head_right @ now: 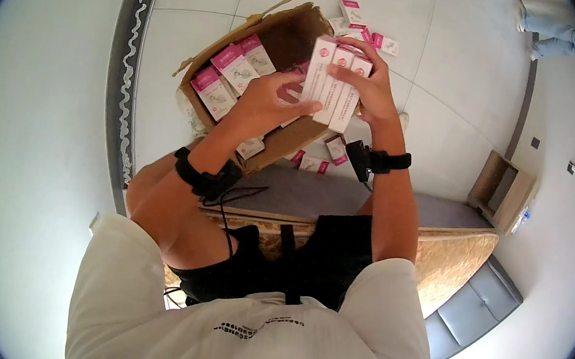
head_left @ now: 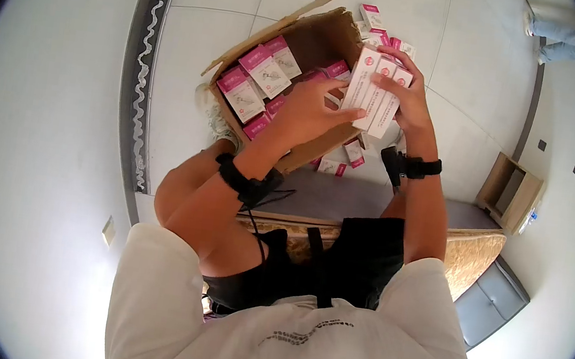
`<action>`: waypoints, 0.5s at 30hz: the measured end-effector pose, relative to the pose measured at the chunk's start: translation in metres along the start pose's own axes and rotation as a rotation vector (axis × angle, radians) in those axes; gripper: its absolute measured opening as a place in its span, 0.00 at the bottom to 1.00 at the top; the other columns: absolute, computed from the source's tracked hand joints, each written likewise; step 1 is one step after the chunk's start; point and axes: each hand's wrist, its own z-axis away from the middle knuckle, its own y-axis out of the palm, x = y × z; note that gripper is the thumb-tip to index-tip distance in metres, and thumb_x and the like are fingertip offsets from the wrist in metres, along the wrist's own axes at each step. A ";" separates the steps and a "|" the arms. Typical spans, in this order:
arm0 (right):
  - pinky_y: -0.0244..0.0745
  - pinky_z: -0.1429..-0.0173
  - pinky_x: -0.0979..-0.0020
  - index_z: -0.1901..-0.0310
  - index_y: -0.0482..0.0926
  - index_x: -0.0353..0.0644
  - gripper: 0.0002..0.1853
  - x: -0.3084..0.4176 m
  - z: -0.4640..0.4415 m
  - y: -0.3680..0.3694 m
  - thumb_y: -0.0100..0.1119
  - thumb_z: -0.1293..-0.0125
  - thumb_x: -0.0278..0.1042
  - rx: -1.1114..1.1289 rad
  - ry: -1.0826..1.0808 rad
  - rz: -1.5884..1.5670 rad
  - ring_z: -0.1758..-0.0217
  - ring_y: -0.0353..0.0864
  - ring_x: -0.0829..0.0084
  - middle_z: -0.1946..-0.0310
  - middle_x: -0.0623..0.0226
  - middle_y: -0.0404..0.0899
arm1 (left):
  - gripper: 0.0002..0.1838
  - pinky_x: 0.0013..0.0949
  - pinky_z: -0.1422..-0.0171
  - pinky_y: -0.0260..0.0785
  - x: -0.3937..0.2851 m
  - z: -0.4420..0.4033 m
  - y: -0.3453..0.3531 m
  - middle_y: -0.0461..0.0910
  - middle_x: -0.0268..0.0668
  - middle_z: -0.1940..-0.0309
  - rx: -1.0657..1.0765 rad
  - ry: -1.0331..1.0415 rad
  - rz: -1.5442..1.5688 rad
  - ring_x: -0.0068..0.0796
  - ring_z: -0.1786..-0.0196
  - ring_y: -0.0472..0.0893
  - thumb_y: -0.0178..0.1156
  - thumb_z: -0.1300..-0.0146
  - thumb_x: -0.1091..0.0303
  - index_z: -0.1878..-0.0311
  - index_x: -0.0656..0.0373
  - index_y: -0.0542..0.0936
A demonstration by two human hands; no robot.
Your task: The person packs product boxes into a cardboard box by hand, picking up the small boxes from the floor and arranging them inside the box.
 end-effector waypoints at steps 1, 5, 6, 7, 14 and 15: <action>0.81 0.50 0.69 0.46 0.77 0.39 0.25 -0.001 0.000 -0.004 0.71 0.48 0.20 -0.055 -0.010 0.009 0.54 0.82 0.72 0.54 0.63 0.81 | 0.35 0.34 0.52 0.77 0.000 -0.002 -0.003 0.81 0.49 0.52 0.051 -0.067 0.019 0.34 0.57 0.84 0.69 0.43 0.49 0.38 0.60 0.75; 0.80 0.51 0.69 0.47 0.77 0.39 0.25 -0.005 -0.009 -0.006 0.72 0.49 0.20 -0.077 -0.044 0.054 0.55 0.82 0.72 0.55 0.64 0.81 | 0.34 0.32 0.43 0.72 0.011 0.001 -0.014 0.76 0.41 0.45 0.222 -0.188 0.292 0.29 0.45 0.77 0.65 0.36 0.57 0.30 0.58 0.66; 0.80 0.51 0.69 0.47 0.77 0.40 0.25 -0.005 -0.008 -0.001 0.72 0.49 0.20 -0.055 -0.032 0.027 0.54 0.81 0.73 0.55 0.64 0.81 | 0.35 0.33 0.39 0.70 0.012 0.003 -0.012 0.72 0.40 0.42 0.203 -0.205 0.402 0.30 0.41 0.74 0.64 0.35 0.58 0.28 0.55 0.63; 0.79 0.50 0.70 0.47 0.77 0.41 0.25 -0.004 -0.006 0.010 0.72 0.49 0.20 -0.068 -0.060 0.006 0.53 0.81 0.73 0.56 0.65 0.80 | 0.36 0.33 0.36 0.68 0.015 0.005 -0.008 0.69 0.39 0.39 0.186 -0.225 0.518 0.30 0.38 0.72 0.63 0.33 0.60 0.26 0.53 0.59; 0.76 0.42 0.65 0.37 0.69 0.45 0.27 -0.027 0.006 0.030 0.63 0.39 0.24 -0.246 0.008 -0.442 0.46 0.77 0.69 0.46 0.62 0.75 | 0.39 0.36 0.44 0.75 0.019 -0.002 0.014 0.66 0.39 0.34 0.057 -0.020 0.463 0.30 0.36 0.70 0.64 0.35 0.66 0.25 0.48 0.54; 0.75 0.40 0.64 0.35 0.66 0.45 0.28 -0.024 0.011 0.029 0.61 0.37 0.25 -0.249 -0.019 -0.482 0.44 0.76 0.68 0.45 0.61 0.74 | 0.39 0.36 0.44 0.75 0.012 -0.001 0.014 0.66 0.39 0.34 0.070 -0.021 0.462 0.30 0.36 0.70 0.64 0.35 0.66 0.25 0.48 0.54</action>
